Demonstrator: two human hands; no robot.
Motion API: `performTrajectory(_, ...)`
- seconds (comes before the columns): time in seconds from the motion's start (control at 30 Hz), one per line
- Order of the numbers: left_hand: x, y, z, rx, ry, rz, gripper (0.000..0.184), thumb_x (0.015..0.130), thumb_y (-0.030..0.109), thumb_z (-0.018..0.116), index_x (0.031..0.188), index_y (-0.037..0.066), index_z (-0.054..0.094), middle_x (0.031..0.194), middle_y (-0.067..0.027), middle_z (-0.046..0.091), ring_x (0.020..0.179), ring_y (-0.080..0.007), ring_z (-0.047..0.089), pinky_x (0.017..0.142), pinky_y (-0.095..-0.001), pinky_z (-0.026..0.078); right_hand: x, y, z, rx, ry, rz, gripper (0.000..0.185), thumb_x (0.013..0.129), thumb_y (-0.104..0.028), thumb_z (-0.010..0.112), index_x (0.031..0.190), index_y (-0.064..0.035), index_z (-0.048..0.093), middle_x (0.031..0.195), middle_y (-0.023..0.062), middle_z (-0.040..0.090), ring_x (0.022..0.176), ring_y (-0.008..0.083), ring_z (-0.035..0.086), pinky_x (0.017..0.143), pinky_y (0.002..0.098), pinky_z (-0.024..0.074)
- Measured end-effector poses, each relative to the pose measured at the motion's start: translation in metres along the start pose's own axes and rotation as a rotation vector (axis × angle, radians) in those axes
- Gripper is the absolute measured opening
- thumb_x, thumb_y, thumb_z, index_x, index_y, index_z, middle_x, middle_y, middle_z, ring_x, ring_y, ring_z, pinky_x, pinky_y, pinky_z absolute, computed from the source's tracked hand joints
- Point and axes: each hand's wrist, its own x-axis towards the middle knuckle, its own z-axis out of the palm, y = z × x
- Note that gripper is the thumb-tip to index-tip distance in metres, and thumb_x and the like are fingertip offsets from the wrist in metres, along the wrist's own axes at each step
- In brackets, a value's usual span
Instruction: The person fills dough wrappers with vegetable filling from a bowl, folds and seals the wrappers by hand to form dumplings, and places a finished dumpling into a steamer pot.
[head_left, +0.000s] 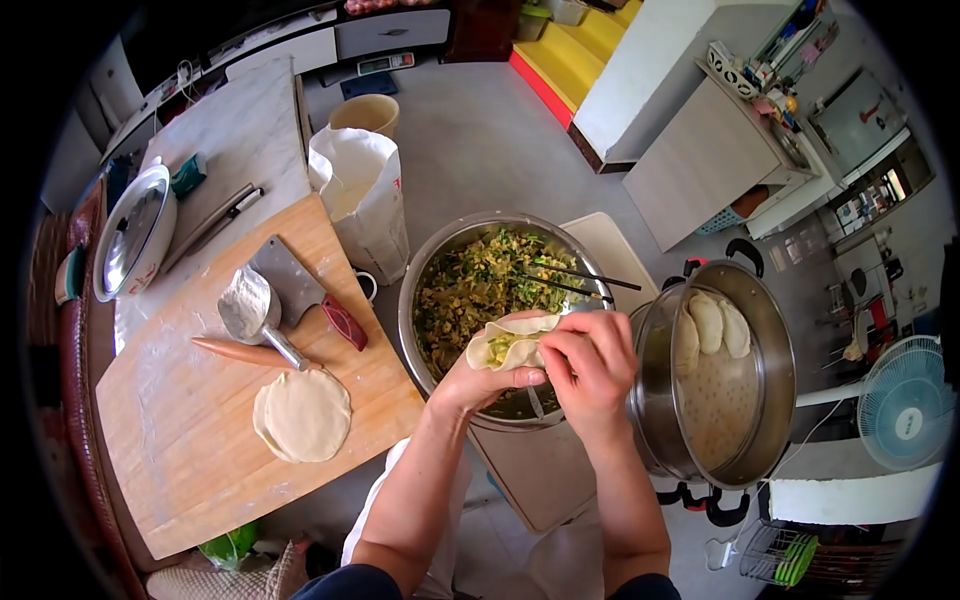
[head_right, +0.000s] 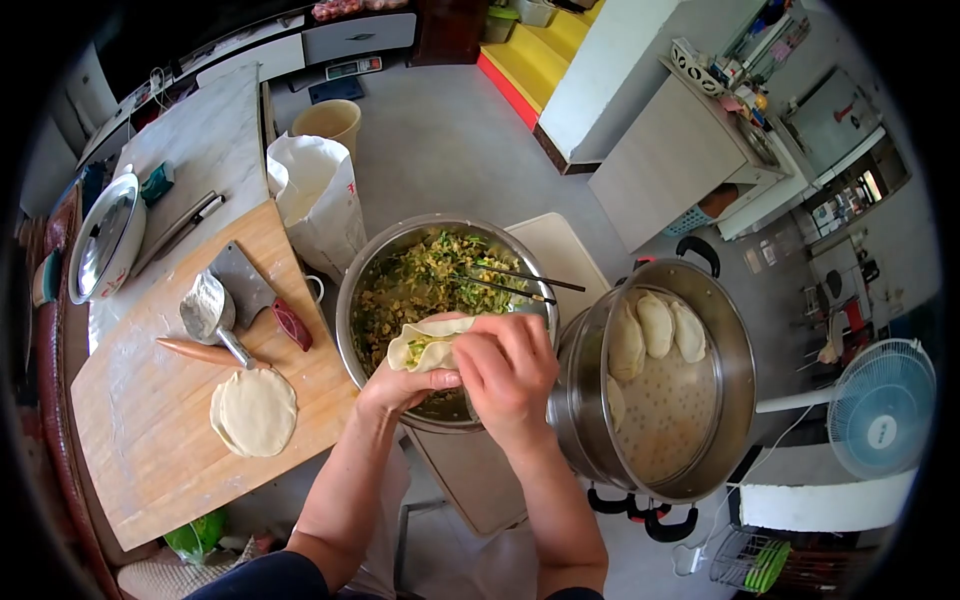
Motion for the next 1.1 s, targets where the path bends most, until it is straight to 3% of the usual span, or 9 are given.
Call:
performTrajectory(0.23,-0.002,0.000,-0.002,-0.035,-0.002,-0.023,0.066,0.074,-0.001,0.084,0.132,0.003,0.054,0.115,-0.0051,0.064,0.109,-0.0152,0.061,0.093,-0.0296,0.053,0.009,-0.007,-0.003,-0.005,-0.040,0.134,0.027,0.066,0.002,0.076,0.091,-0.0064,0.071,0.095,0.0067,0.060,0.090,0.0280,0.056,0.073,0.0398,0.0488)
performTrajectory(0.37,-0.004,0.000,-0.004,-0.053,0.007,-0.015,0.063,0.075,-0.003,0.082,0.132,0.002,0.054,0.114,-0.0053,0.065,0.107,-0.0144,0.062,0.090,-0.0280,0.054,0.007,-0.001,-0.002,-0.033,-0.068,0.036,0.025,0.066,-0.001,0.077,0.089,-0.0062,0.072,0.095,0.0058,0.060,0.091,0.0276,0.055,0.074,0.0404,0.0481)
performTrajectory(0.63,-0.014,0.013,-0.001,-0.100,-0.026,0.006,0.060,0.079,-0.003,0.079,0.132,0.002,0.052,0.119,-0.0080,0.064,0.111,-0.0182,0.062,0.095,-0.0325,0.054,0.019,-0.012,0.000,-0.052,-0.136,-0.078,0.018,0.069,-0.007,0.075,0.088,-0.0094,0.074,0.094,0.0027,0.060,0.090,0.0250,0.054,0.076,0.0371,0.0479)
performTrajectory(0.77,-0.040,0.043,-0.002,-0.108,0.013,0.003,0.059,0.080,-0.003,0.078,0.133,0.003,0.052,0.120,-0.0085,0.064,0.113,-0.0199,0.062,0.096,-0.0341,0.054,0.049,-0.044,-0.004,0.151,-0.222,0.024,0.031,0.069,-0.010,0.077,0.099,-0.0159,0.079,0.091,0.0024,0.058,0.091,0.0241,0.052,0.077,0.0361,0.0477)
performTrajectory(1.0,-0.092,0.103,-0.016,-0.066,0.050,0.157,0.060,0.079,-0.001,0.080,0.133,0.004,0.053,0.119,-0.0069,0.064,0.113,-0.0191,0.062,0.094,-0.0332,0.055,0.098,-0.110,0.025,0.197,-0.272,-0.264,0.026,0.074,-0.018,0.077,0.099,-0.0131,0.077,0.100,0.0045,0.062,0.098,0.0270,0.055,0.083,0.0395,0.0485)
performTrajectory(1.1,-0.129,0.135,-0.024,-0.048,0.077,0.213,0.061,0.078,0.000,0.081,0.132,0.005,0.053,0.120,-0.0064,0.063,0.113,-0.0191,0.062,0.093,-0.0352,0.056,0.118,-0.130,0.048,0.339,-0.278,-0.202,0.023,0.082,-0.012,0.071,0.104,-0.0061,0.074,0.104,0.0078,0.064,0.098,0.0291,0.055,0.083,0.0397,0.0482)
